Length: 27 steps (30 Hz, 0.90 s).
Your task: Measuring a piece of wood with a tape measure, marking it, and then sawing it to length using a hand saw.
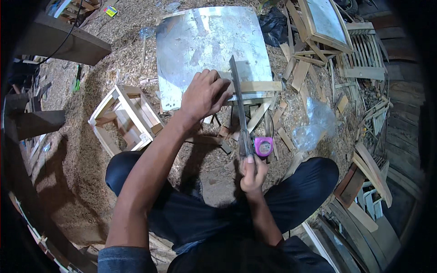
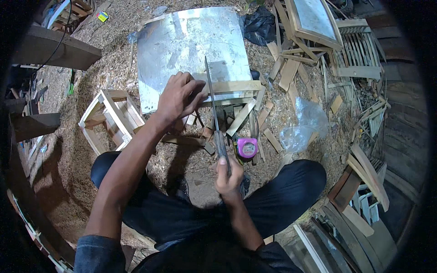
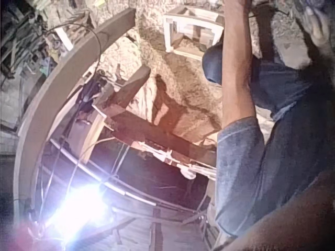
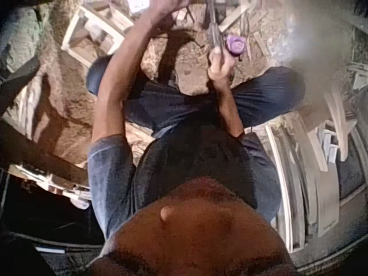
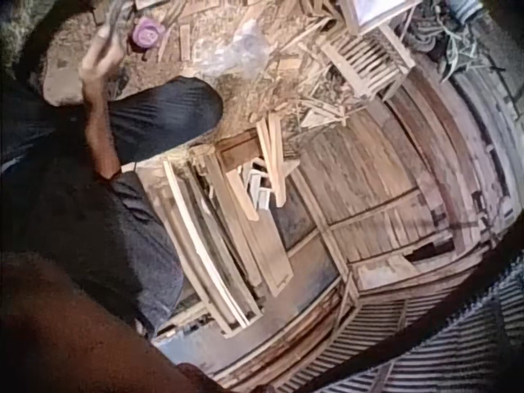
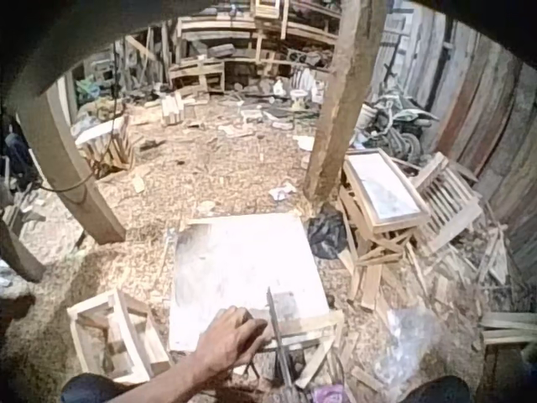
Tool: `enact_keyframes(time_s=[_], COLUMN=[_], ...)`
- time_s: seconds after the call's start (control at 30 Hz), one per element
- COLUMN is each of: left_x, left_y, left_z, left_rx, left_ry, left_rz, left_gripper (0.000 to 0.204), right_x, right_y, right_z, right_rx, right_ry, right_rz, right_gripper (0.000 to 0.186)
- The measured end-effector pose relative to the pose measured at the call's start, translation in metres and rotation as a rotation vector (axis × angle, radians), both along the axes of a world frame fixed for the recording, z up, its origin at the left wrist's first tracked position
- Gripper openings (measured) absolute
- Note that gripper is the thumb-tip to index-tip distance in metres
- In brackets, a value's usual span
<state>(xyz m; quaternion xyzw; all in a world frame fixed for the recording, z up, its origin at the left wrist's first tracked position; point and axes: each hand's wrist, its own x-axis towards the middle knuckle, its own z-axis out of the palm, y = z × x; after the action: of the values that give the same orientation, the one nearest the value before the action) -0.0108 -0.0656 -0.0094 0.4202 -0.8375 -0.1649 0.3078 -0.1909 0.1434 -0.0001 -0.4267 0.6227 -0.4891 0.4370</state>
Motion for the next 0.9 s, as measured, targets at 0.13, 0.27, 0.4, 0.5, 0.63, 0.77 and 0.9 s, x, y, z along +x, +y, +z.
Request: enact_keyframes(time_s=[0.13, 0.27, 0.4, 0.5, 0.63, 0.77, 0.9], left_x=[0.007, -0.001, -0.001, 0.002, 0.004, -0.001, -0.001], left_y=[-0.005, -0.004, -0.004, -0.004, -0.003, -0.003, -0.004], left_z=[0.002, 0.003, 0.004, 0.001, 0.0, 0.004, 0.005], left_rx=[0.029, 0.031, 0.023, 0.025, 0.034, 0.033, 0.046], left_ry=[0.02, 0.019, 0.011, 0.021, -0.02, -0.012, -0.002], left_rz=[0.01, 0.024, -0.015, -0.007, -0.005, 0.006, -0.004], left_gripper=[0.026, 0.025, 0.025, 0.027, 0.028, 0.028, 0.028], right_x=[0.022, 0.014, -0.006, 0.009, 0.013, -0.004, 0.012], right_y=[-0.035, -0.02, 0.004, -0.046, -0.018, -0.009, -0.061], right_z=[0.008, 0.012, 0.014, 0.021, 0.013, 0.011, 0.016], right_rx=[0.039, 0.035, 0.1, 0.131, 0.051, 0.055, 0.073], right_ry=[0.073, 0.016, 0.007, 0.019, 0.007, 0.004, 0.021], right_rz=[0.026, -0.062, 0.024, 0.02, 0.014, 0.024, 0.022], right_gripper=[0.034, 0.03, 0.034, 0.035, 0.039, 0.041, 0.04])
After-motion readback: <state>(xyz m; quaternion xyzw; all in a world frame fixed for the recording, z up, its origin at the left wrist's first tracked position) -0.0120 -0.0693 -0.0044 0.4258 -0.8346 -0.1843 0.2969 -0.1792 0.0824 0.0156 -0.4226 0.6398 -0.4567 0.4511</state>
